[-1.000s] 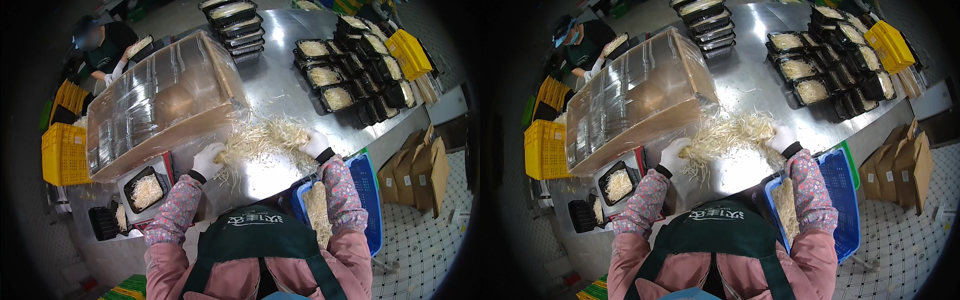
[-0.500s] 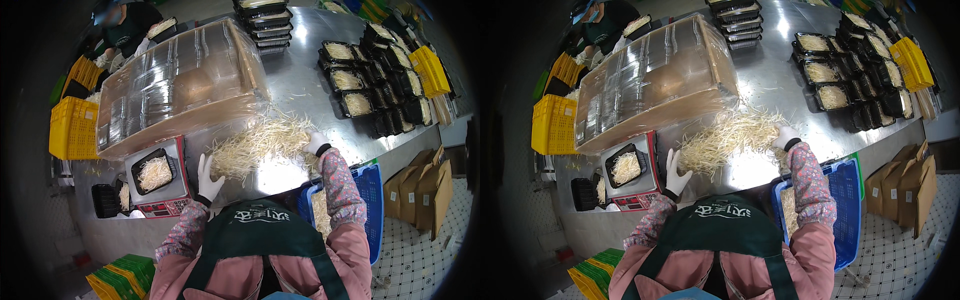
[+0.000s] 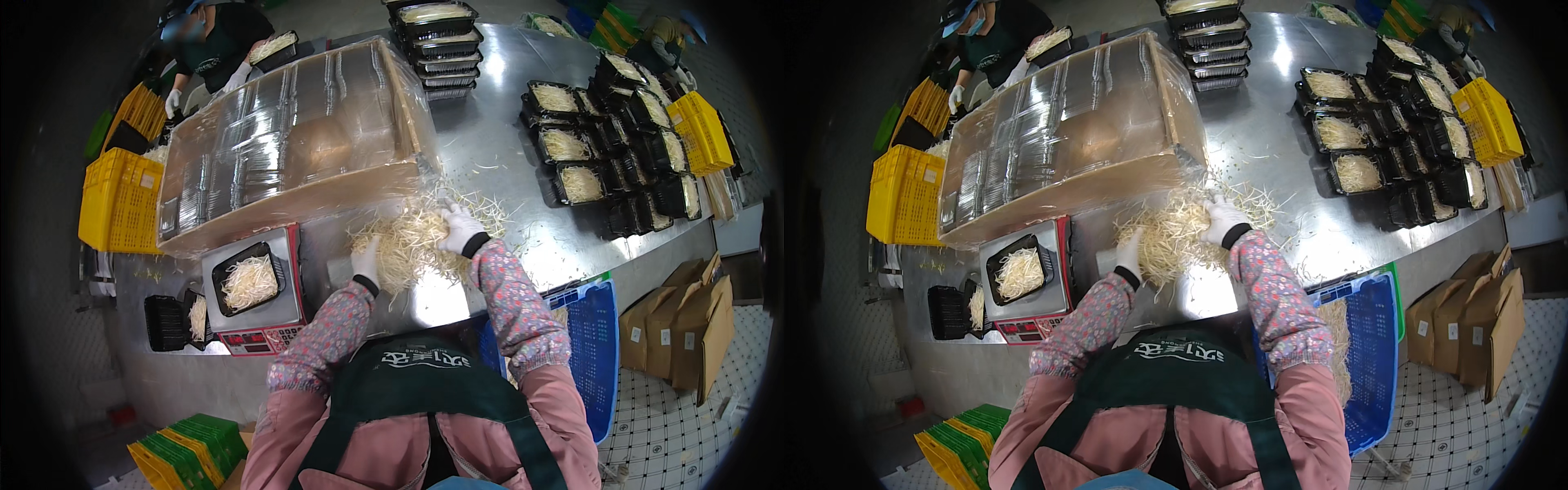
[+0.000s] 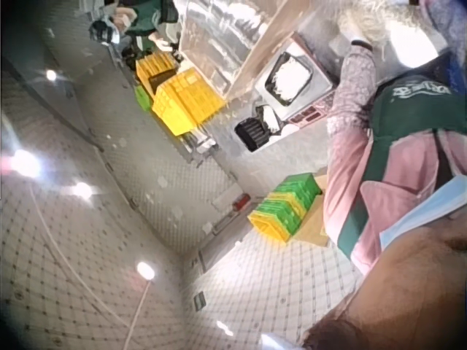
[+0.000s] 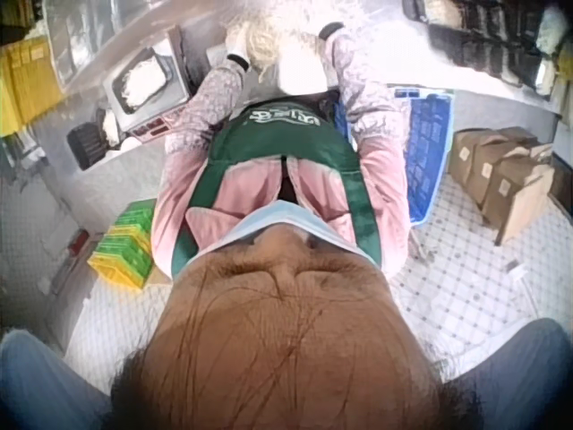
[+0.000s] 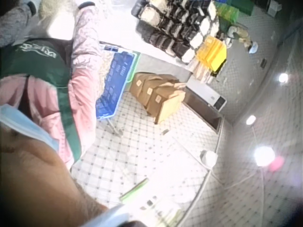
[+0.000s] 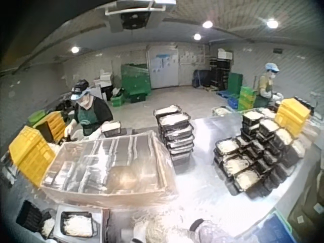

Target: The person scoops loose noodles from a blue basket onto a metal table, then portions them into black plastic trays placed on a digital scale. The person adjusts the noodles in the trays and stacks the filled trays on the table.

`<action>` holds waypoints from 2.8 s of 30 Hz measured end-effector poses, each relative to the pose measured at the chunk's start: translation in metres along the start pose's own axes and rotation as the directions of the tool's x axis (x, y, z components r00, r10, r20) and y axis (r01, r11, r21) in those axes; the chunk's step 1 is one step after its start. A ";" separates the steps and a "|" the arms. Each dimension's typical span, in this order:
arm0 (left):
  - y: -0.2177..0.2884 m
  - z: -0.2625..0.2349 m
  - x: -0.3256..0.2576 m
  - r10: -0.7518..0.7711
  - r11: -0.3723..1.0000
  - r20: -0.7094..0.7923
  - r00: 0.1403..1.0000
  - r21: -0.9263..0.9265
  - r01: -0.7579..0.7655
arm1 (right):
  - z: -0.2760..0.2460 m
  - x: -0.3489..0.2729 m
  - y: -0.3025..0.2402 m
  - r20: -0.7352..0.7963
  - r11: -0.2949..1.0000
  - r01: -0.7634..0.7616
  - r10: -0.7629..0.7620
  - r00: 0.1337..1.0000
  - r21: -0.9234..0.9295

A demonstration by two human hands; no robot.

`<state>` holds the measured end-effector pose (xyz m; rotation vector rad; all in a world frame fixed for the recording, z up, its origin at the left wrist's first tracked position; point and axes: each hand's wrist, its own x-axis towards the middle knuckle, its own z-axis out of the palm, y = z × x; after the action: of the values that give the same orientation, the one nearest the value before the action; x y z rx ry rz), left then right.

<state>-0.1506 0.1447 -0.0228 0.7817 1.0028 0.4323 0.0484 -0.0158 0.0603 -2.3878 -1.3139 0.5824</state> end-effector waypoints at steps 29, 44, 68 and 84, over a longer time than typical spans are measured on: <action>0.048 0.034 -0.022 -0.103 0.984 0.318 0.942 0.173 0.049 | -0.032 -0.062 0.085 0.096 0.359 -0.282 0.458 0.884 0.890; 0.052 -0.083 -0.022 0.151 0.979 0.137 0.979 0.117 -0.168 | -0.054 -0.096 0.129 -0.221 0.730 -0.200 0.437 0.872 0.654; -0.002 -0.001 -0.022 0.227 0.956 0.203 0.952 0.142 -0.258 | 0.046 -0.044 -0.047 -0.136 0.962 -0.183 0.213 0.968 0.205; 0.027 0.094 -0.044 -0.185 0.970 0.633 0.751 -0.007 0.244 | -0.008 -0.066 -0.007 0.164 0.138 -0.257 0.473 0.865 0.956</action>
<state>-0.0890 0.0979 0.0519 0.6505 0.4221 -0.0053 0.0151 -0.0691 0.0827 -1.4973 -0.0024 0.9252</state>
